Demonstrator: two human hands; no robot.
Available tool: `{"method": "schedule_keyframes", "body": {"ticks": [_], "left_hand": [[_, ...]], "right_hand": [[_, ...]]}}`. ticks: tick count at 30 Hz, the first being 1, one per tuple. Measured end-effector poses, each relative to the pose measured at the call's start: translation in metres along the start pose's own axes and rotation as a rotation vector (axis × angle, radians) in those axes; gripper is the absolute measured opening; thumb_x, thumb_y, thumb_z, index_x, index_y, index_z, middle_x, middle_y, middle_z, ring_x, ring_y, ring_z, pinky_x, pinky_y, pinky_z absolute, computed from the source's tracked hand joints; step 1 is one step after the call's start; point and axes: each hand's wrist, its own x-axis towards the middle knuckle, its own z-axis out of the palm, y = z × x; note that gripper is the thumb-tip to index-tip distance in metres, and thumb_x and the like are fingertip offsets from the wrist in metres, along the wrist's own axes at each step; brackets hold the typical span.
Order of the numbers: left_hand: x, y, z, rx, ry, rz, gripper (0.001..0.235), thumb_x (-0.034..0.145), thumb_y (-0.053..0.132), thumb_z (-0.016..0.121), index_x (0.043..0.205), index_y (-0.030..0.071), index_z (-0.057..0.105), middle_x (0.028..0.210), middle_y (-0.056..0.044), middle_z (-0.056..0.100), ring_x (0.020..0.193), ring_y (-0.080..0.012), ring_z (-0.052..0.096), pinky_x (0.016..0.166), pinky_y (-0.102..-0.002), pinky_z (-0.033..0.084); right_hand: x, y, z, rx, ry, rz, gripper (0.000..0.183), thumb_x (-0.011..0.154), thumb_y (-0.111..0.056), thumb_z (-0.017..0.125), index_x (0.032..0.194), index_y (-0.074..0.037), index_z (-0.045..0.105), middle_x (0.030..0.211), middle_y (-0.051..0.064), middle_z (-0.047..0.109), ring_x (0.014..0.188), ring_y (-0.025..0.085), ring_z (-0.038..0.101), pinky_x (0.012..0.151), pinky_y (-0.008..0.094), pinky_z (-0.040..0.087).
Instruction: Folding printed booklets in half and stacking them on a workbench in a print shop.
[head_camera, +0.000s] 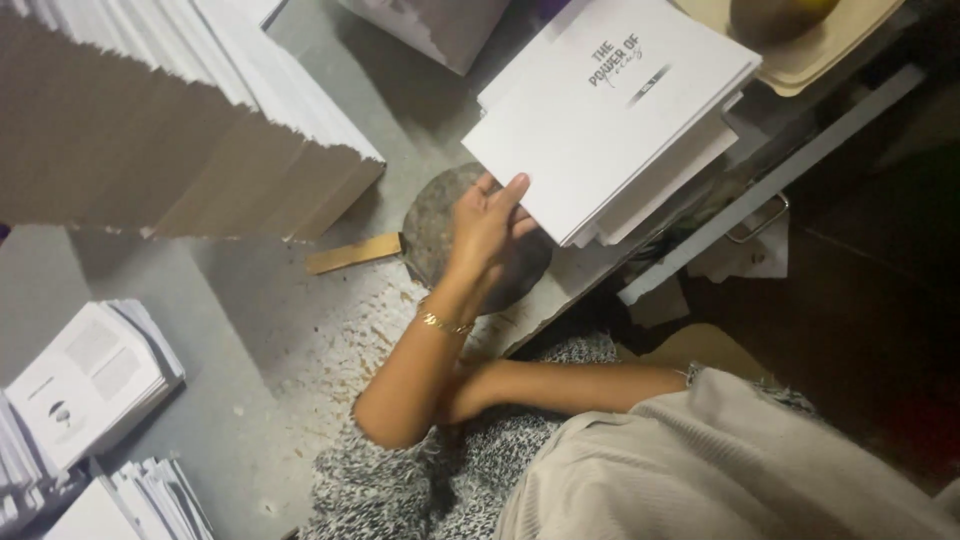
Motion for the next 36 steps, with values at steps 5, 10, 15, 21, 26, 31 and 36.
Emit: {"method": "schedule_keyframes", "body": {"ticks": [5,10,15,21,26,31,36], "left_hand": [[0.014,-0.019,0.016,0.062,0.024,-0.034,0.071,0.094,0.020,0.071,0.148,-0.009,0.033,0.113,-0.030,0.068,0.096,-0.0381,0.072,0.081,-0.045,0.062],[0.007,-0.018,0.020,0.125,0.084,-0.024,0.079,0.094,0.022,0.070,0.151,-0.007,0.024,0.112,-0.030,0.068,0.093,-0.0398,0.073,0.081,-0.047,0.062],[0.006,-0.023,0.015,0.252,0.080,0.037,0.071,0.099,0.020,0.061,0.152,-0.006,0.021,0.110,-0.029,0.067,0.090,-0.0406,0.073,0.076,-0.048,0.066],[-0.004,-0.011,0.019,0.250,0.051,0.096,0.081,0.097,0.009,0.061,0.156,0.000,0.007,0.098,-0.026,0.066,0.075,-0.0389,0.073,0.069,-0.047,0.068],[-0.012,-0.004,0.022,0.296,0.051,0.122,0.083,0.097,0.008,0.060,0.156,0.000,0.003,0.094,-0.025,0.067,0.072,-0.0362,0.074,0.067,-0.043,0.068],[-0.022,0.005,0.024,0.294,0.067,0.168,0.085,0.098,0.008,0.060,0.158,0.002,-0.001,0.095,-0.029,0.067,0.070,-0.0376,0.073,0.065,-0.041,0.068],[-0.024,0.010,0.014,0.473,0.005,0.118,0.087,0.100,0.032,0.055,0.156,0.001,-0.005,0.082,-0.026,0.071,0.059,-0.0304,0.075,0.054,-0.034,0.069]], "right_hand": [[-0.017,0.002,-0.017,0.006,0.094,0.063,0.037,0.108,-0.028,0.044,0.105,-0.001,0.068,0.086,0.012,0.075,0.075,0.018,0.074,0.073,0.033,0.059],[-0.019,-0.003,-0.021,0.014,0.154,0.111,0.036,0.107,-0.029,0.045,0.108,-0.002,0.068,0.090,0.014,0.075,0.080,0.021,0.073,0.077,0.036,0.058],[-0.024,-0.005,-0.030,-0.017,0.205,0.162,0.035,0.106,-0.030,0.046,0.112,-0.004,0.068,0.094,0.015,0.075,0.085,0.025,0.073,0.082,0.039,0.056],[-0.036,0.000,-0.037,-0.058,0.252,0.218,0.035,0.106,-0.031,0.047,0.116,-0.006,0.069,0.099,0.017,0.074,0.090,0.029,0.072,0.087,0.042,0.055],[-0.033,-0.030,-0.030,-0.101,0.267,0.274,0.036,0.105,-0.032,0.048,0.119,-0.008,0.069,0.103,0.018,0.074,0.095,0.032,0.072,0.091,0.045,0.053],[-0.029,-0.044,-0.024,-0.156,0.265,0.310,0.037,0.104,-0.033,0.048,0.123,-0.009,0.069,0.107,0.020,0.074,0.100,0.035,0.071,0.095,0.048,0.052],[-0.026,-0.049,-0.013,-0.172,0.285,0.351,0.038,0.103,-0.034,0.049,0.126,-0.011,0.069,0.111,0.021,0.074,0.104,0.039,0.071,0.099,0.051,0.050]]}}
